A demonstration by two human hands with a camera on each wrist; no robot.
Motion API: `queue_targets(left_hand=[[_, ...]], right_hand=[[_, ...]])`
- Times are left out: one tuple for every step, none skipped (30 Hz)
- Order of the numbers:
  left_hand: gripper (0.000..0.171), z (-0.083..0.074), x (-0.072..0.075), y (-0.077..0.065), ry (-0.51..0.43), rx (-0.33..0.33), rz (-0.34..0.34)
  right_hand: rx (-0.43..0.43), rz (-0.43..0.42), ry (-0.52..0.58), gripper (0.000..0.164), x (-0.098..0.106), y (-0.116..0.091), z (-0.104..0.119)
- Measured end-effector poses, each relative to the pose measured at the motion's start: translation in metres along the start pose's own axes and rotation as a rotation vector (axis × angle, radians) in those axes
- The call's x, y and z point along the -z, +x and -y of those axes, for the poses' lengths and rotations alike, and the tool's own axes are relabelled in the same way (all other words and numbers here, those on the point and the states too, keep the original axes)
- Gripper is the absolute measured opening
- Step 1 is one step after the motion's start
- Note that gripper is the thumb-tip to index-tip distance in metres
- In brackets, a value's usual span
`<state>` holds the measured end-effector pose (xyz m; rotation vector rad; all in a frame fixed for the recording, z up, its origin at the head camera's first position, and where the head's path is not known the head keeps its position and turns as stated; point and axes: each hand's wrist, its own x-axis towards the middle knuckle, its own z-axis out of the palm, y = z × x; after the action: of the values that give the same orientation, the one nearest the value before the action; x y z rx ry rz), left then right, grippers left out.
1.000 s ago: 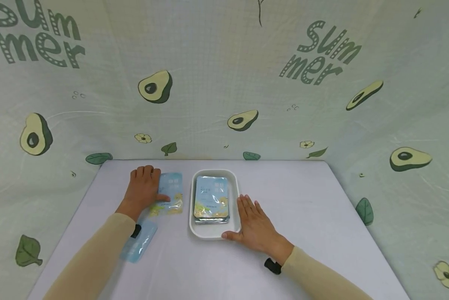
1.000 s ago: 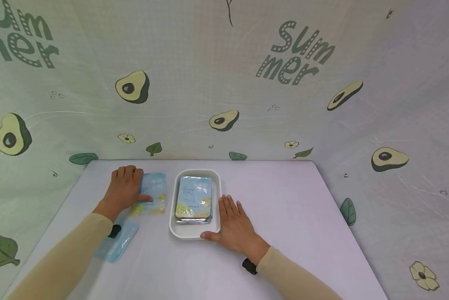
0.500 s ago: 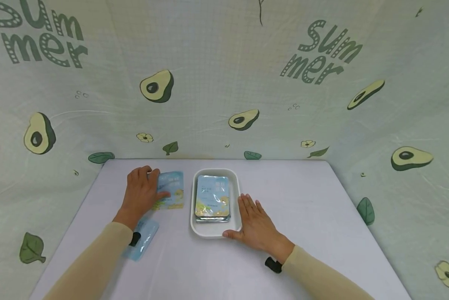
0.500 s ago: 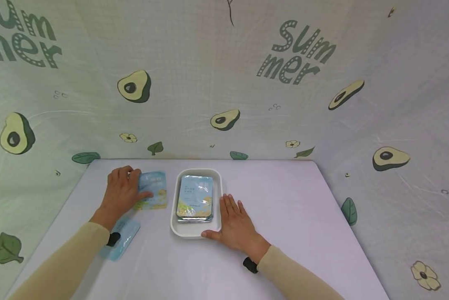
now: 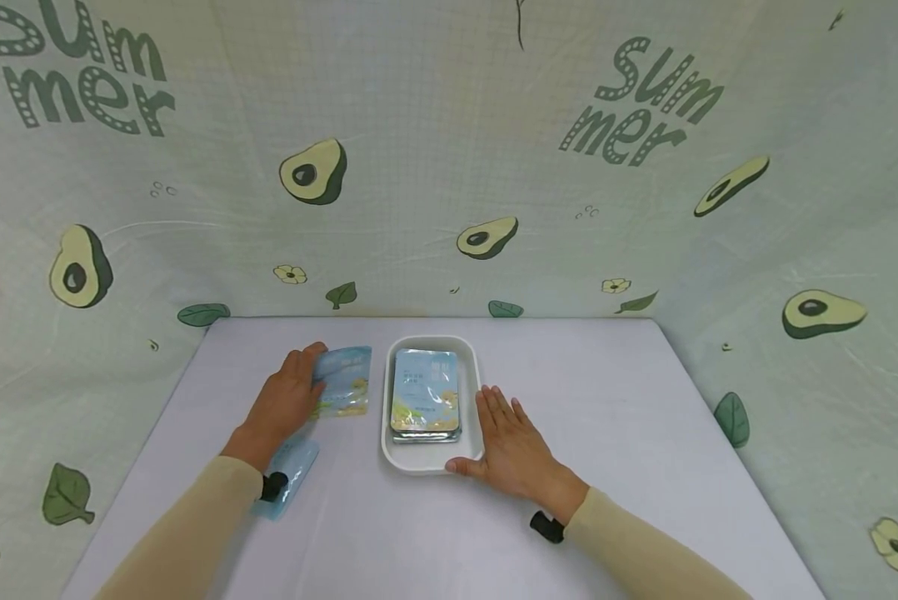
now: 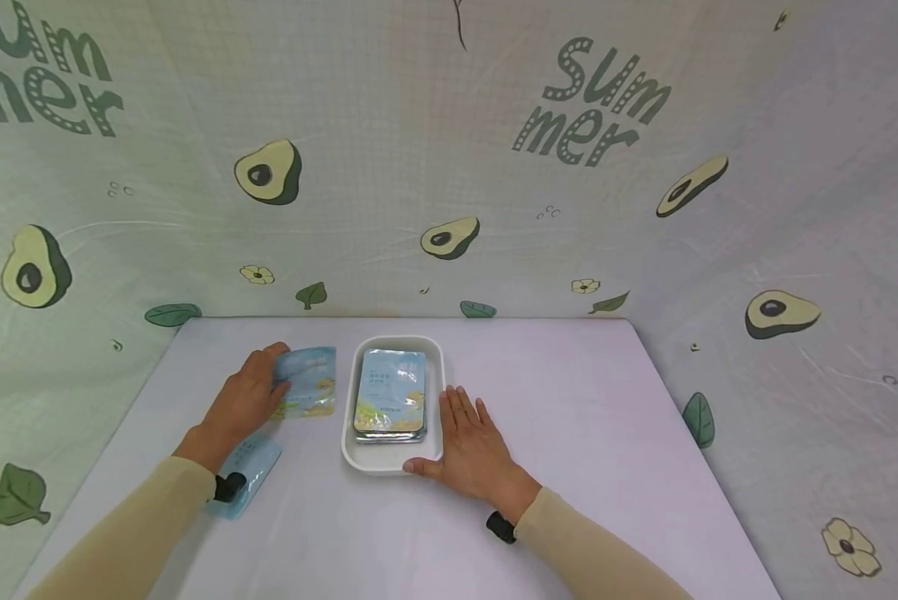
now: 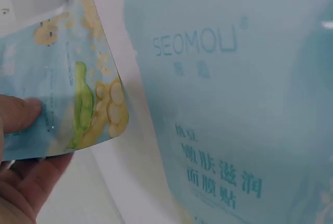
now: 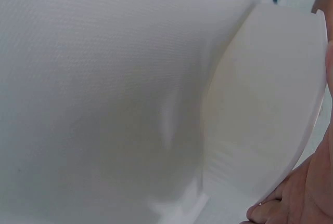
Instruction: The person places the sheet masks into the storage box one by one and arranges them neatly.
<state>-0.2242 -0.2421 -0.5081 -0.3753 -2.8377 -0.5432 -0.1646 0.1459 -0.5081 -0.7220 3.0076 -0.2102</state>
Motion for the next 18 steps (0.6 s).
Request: queue_targets(left_hand=[[0.062, 0.0003, -0.0007, -0.0001, -0.007, -0.003, 0.001], [0.064, 0.0004, -0.0011, 0.0000, -0.016, -0.009, 0.000], [0.066, 0.0003, -0.0015, 0.0002, -0.023, -0.005, 0.000], [0.068, -0.0001, -0.0017, 0.0004, -0.032, 0.000, 0.002], [0.070, -0.0007, -0.0017, 0.0006, -0.044, 0.009, 0.006], [0.071, -0.0007, -0.0021, 0.0009, -0.057, 0.018, 0.009], [0.071, -0.0006, -0.0027, 0.0012, -0.073, 0.028, 0.008], [0.069, -0.0002, -0.0032, 0.0017, -0.087, 0.034, 0.004], [0.066, 0.0006, -0.0044, 0.0020, -0.108, 0.051, -0.003], [0.062, 0.0014, -0.0056, 0.0023, -0.136, 0.073, -0.008], [0.057, 0.0021, -0.0066, 0.0028, -0.164, 0.102, -0.014], [0.053, 0.0028, -0.0074, 0.0035, -0.191, 0.132, -0.018], [0.050, 0.0035, -0.0079, 0.0042, -0.219, 0.164, -0.022], [0.048, 0.0041, -0.0082, 0.0051, -0.245, 0.195, -0.024], [0.047, 0.0045, -0.0080, 0.0058, -0.270, 0.231, -0.020], [0.046, 0.0051, -0.0073, 0.0068, -0.284, 0.260, -0.009], [0.047, 0.0056, -0.0062, 0.0079, -0.298, 0.280, 0.004], [0.047, 0.0060, -0.0047, 0.0086, -0.313, 0.297, 0.023]], right_hand=[[0.000, -0.001, 0.001, 0.123, -0.0002, 0.0001, -0.0002], [-0.001, -0.002, 0.002, 0.123, -0.0004, 0.0002, -0.0004], [-0.001, -0.002, 0.006, 0.123, -0.0005, 0.0002, -0.0006], [-0.002, -0.001, 0.009, 0.123, -0.0008, 0.0002, -0.0007], [-0.002, -0.001, 0.012, 0.122, -0.0011, 0.0002, -0.0009], [-0.003, 0.000, 0.015, 0.122, -0.0013, 0.0001, -0.0009], [-0.004, 0.001, 0.017, 0.122, -0.0015, 0.0000, -0.0010], [-0.004, 0.001, 0.017, 0.122, -0.0018, 0.0000, -0.0011], [-0.005, 0.002, 0.018, 0.122, -0.0020, 0.0000, -0.0012], [-0.004, 0.001, 0.018, 0.122, -0.0022, 0.0000, -0.0012], [-0.004, -0.001, 0.019, 0.122, -0.0024, 0.0001, -0.0012], [-0.005, -0.002, 0.020, 0.122, -0.0026, 0.0002, -0.0012], [-0.005, -0.003, 0.020, 0.122, -0.0027, 0.0004, -0.0012], [-0.004, -0.004, 0.022, 0.122, -0.0028, 0.0004, -0.0012], [-0.004, -0.005, 0.024, 0.123, -0.0028, 0.0005, -0.0011], [-0.004, -0.005, 0.023, 0.123, -0.0028, 0.0006, -0.0012], [-0.004, -0.005, 0.022, 0.123, -0.0028, 0.0007, -0.0012], [-0.004, -0.006, 0.022, 0.123, -0.0028, 0.0006, -0.0013]])
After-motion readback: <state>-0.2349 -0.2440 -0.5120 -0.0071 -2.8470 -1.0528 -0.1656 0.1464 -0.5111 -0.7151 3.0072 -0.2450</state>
